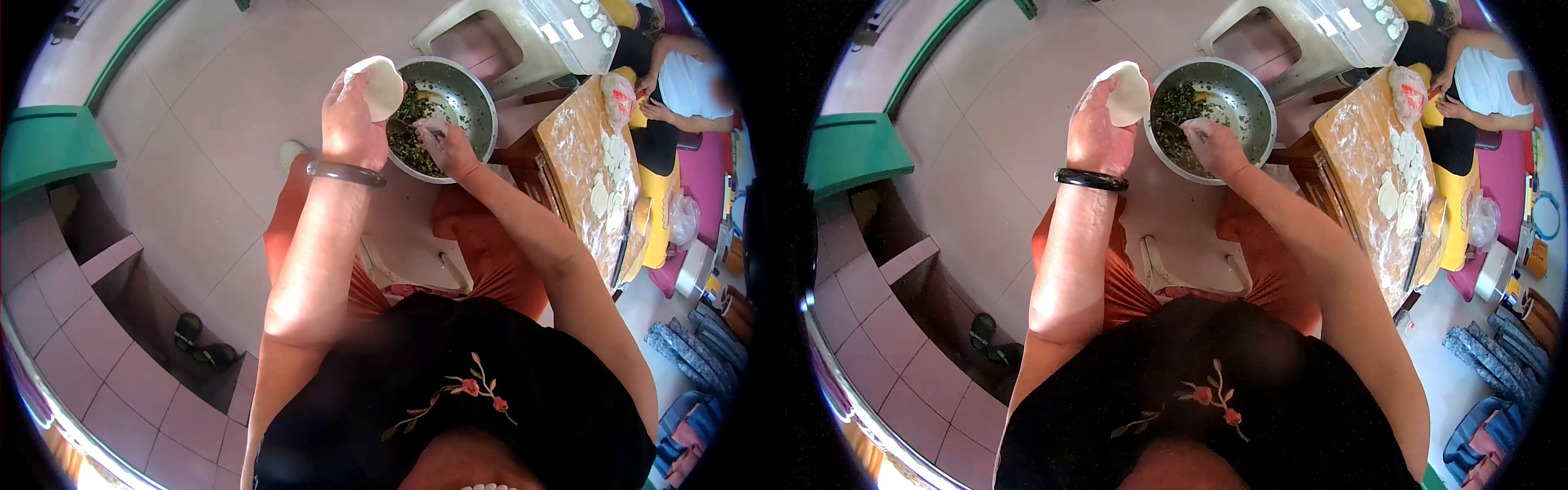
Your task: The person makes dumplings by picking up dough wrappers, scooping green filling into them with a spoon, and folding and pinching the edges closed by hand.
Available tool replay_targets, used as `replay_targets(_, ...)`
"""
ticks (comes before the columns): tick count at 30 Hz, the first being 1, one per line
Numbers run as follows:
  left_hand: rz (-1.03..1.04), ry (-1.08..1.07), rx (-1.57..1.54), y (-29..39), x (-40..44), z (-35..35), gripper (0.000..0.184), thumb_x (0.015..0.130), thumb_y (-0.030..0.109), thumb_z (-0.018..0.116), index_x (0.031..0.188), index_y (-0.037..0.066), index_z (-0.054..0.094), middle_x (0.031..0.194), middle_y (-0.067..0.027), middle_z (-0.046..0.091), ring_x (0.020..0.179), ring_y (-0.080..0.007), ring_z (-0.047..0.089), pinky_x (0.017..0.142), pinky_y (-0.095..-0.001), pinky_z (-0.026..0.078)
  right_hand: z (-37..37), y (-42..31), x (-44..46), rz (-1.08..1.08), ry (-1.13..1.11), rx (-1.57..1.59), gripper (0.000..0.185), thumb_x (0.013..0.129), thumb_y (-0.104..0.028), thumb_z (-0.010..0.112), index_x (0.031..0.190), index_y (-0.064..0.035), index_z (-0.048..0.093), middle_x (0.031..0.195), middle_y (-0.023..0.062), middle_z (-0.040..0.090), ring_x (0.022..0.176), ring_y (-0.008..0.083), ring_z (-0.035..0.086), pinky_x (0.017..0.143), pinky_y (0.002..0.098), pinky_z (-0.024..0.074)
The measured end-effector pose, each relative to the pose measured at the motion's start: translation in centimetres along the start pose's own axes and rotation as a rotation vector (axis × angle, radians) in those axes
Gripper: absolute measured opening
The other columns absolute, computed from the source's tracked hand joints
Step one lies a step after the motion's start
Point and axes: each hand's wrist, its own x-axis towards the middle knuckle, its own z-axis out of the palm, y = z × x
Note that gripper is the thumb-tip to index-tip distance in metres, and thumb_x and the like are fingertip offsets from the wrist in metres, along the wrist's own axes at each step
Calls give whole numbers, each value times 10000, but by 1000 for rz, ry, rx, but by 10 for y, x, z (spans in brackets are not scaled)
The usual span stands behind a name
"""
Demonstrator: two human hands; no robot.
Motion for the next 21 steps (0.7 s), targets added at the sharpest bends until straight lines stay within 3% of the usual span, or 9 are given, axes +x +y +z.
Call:
replay_targets(2, -2, -11, -4, -4, 2, 3, 272, 929, 123, 455, 1138, -42, 507, 1085, -147, 579, 1003, -259, 571, 896, -407, 495, 3, 5, -3, 186, 65, 196, 155, 890, -156, 553, 969, -47, 631, 920, 173, 650, 843, 366, 608, 720, 393, 498)
replay_targets(3, -8, -12, 0, -6, 3, 3, 274, 928, 124, 456, 1141, -42, 506, 1085, -148, 579, 1002, -261, 572, 896, -405, 496, 8, 21, 1, 59, 112, 138, 154, 907, -166, 552, 957, -57, 648, 888, 168, 663, 792, 379, 612, 690, 373, 494)
replay_targets(6, -24, 0, 20, -8, 1, 4, 276, 927, 123, 458, 1144, -42, 506, 1084, -153, 581, 997, -263, 574, 896, -402, 496, 3, 61, 21, 289, 230, 124, 142, 894, -155, 578, 938, -48, 661, 797, 141, 669, 708, 331, 633, 652, 351, 493)
replay_targets(8, -18, 8, 25, -5, 1, 4, 275, 927, 121, 456, 1143, -41, 508, 1081, -154, 583, 995, -263, 576, 896, -401, 496, -17, 72, 29, 353, 414, 193, 168, 893, -176, 581, 903, -30, 664, 715, 115, 666, 651, 256, 643, 623, 339, 492)
replay_targets(11, -3, 9, 20, -2, 0, 4, 270, 928, 116, 451, 1140, -39, 511, 1075, -153, 585, 995, -263, 576, 895, -400, 496, -35, 104, 17, 535, 684, 246, 199, 897, -184, 568, 907, -9, 663, 716, 110, 669, 654, 206, 645, 619, 329, 491)
replay_targets(14, -16, -18, 26, -4, 1, 7, 268, 927, 113, 449, 1139, -38, 512, 1074, -152, 586, 996, -262, 575, 892, -398, 496, -41, 110, 6, 458, 700, 87, 221, 901, -193, 553, 934, -5, 664, 720, 121, 666, 653, 216, 643, 626, 333, 491)
replay_targets(15, -20, -29, 19, -5, 1, 6, 266, 927, 113, 451, 1137, -37, 514, 1075, -152, 587, 993, -262, 576, 890, -397, 496, -40, 105, 8, 504, 669, 80, 231, 893, -194, 551, 960, -3, 663, 769, 150, 670, 680, 273, 652, 642, 355, 497)
replay_targets(19, -19, -14, 29, -2, 1, 2, 260, 925, 117, 458, 1126, -33, 526, 1078, -151, 587, 981, -263, 581, 885, -395, 497, -26, 76, 28, 332, 582, -121, 196, 881, -181, 562, 951, -34, 670, 900, 201, 655, 806, 385, 624, 706, 398, 499)
replay_targets(21, -7, 5, 6, -2, 2, 1, 254, 921, 114, 465, 1120, -31, 530, 1070, -148, 589, 976, -262, 583, 879, -395, 499, -6, 68, 34, 256, 514, -97, 175, 876, -160, 563, 951, -41, 667, 899, 197, 652, 811, 379, 621, 709, 404, 499)
